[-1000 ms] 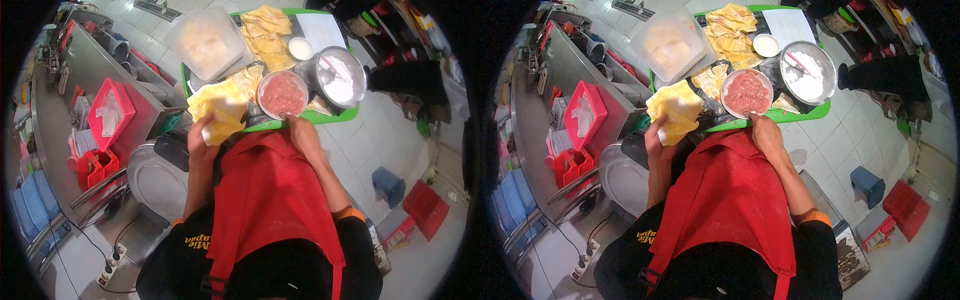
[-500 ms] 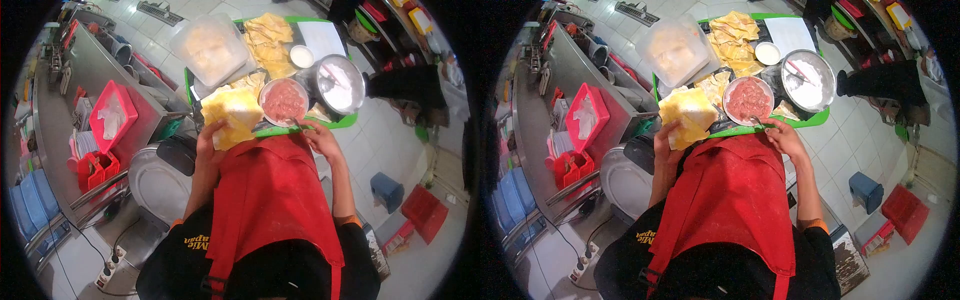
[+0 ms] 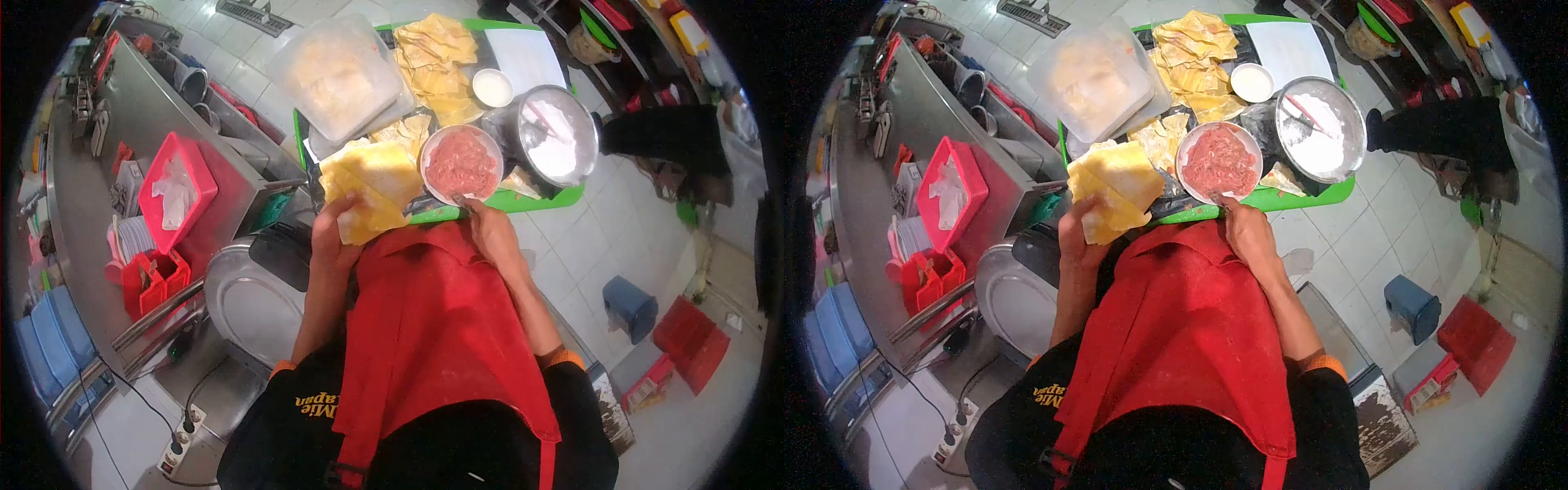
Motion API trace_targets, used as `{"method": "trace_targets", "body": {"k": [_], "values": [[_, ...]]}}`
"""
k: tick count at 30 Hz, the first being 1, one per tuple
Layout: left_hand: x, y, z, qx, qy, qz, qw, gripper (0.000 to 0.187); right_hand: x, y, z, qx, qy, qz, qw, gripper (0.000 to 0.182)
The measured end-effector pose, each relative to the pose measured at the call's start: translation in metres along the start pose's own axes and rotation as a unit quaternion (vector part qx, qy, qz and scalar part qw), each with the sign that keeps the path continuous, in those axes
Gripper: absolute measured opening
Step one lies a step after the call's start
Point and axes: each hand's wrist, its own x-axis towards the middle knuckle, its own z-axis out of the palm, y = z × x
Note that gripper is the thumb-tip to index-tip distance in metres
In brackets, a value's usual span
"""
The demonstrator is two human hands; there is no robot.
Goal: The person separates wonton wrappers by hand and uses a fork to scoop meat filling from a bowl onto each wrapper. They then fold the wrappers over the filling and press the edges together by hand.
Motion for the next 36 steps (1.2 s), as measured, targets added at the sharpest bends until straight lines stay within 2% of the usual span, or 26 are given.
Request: {"method": "trace_targets", "body": {"k": [2, 4, 8, 10, 11, 12, 13, 14, 15, 16, 19, 20, 22, 27, 30, 33, 35, 36], "values": [[-0.003, -0.002, -0.002, 0.009, 0.014, 0.015, 1.0, 0.05, 0.001, 0.005, -0.003, 0.004, -0.005, -0.02, 1.0, 0.029], [-0.003, -0.002, -0.004, 0.024, -0.01, 0.026, 0.999, 0.053, 0.005, 0.0, -0.011, 0.035, -0.02, 0.018, 0.999, 0.028], [0.0, -0.004, -0.009, 0.03, 0.01, 0.034, 0.999, 0.052, 0.009, 0.008, -0.007, 0.036, -0.021, 0.018, 0.999, 0.027], [-0.005, -0.005, -0.005, 0.026, 0.011, 0.035, 0.999, 0.052, 0.004, 0.025, -0.029, 0.086, -0.091, 0.007, 0.992, 0.028], [-0.003, -0.006, -0.006, 0.027, 0.007, 0.035, 0.999, 0.052, 0.002, 0.036, -0.038, 0.169, -0.144, 0.063, 0.973, 0.031], [-0.001, -0.007, -0.01, 0.03, 0.006, 0.03, 0.999, 0.052, 0.002, 0.033, -0.047, 0.167, -0.14, 0.062, 0.974, 0.031], [0.0, -0.008, -0.01, 0.033, 0.006, 0.025, 0.999, 0.052, 0.001, 0.023, -0.063, 0.283, -0.17, 0.152, 0.932, 0.033], [0.001, -0.008, -0.008, 0.033, 0.003, 0.027, 0.999, 0.052, 0.0, 0.012, -0.08, 0.392, -0.196, 0.238, 0.867, 0.035], [0.002, -0.009, -0.001, 0.037, -0.01, 0.015, 0.999, 0.051, -0.003, -0.01, -0.088, 0.431, -0.164, 0.257, 0.849, 0.034], [0.002, -0.01, 0.004, 0.041, -0.024, 0.004, 0.999, 0.051, -0.006, -0.018, -0.089, 0.431, -0.164, 0.254, 0.85, 0.034], [0.004, -0.016, 0.019, 0.04, -0.021, -0.015, 0.999, 0.049, -0.011, -0.028, -0.086, 0.536, -0.101, 0.126, 0.829, 0.023], [0.004, -0.017, 0.027, 0.042, -0.024, -0.013, 0.999, 0.049, -0.012, -0.034, -0.085, 0.536, -0.099, 0.122, 0.829, 0.023], [0.001, -0.017, 0.046, 0.063, -0.071, -0.029, 0.995, 0.048, -0.011, -0.047, -0.086, 0.532, -0.06, 0.039, 0.844, 0.023], [0.002, -0.02, 0.058, 0.085, -0.098, -0.054, 0.99, 0.048, -0.005, -0.056, -0.09, 0.51, -0.035, 0.007, 0.859, 0.021], [0.002, -0.02, 0.064, 0.07, -0.11, -0.047, 0.99, 0.048, -0.001, -0.053, -0.088, 0.481, -0.079, 0.006, 0.873, 0.021], [-0.001, -0.02, 0.066, 0.088, -0.113, -0.04, 0.989, 0.047, -0.001, -0.057, -0.087, 0.498, -0.103, 0.027, 0.861, 0.015], [-0.001, -0.021, 0.065, 0.086, -0.118, -0.032, 0.989, 0.047, 0.0, -0.062, -0.081, 0.299, 0.046, -0.094, 0.949, 0.011], [-0.003, -0.02, 0.067, 0.086, -0.118, -0.031, 0.989, 0.047, -0.001, -0.07, -0.084, 0.299, 0.044, -0.095, 0.949, 0.011]]}}
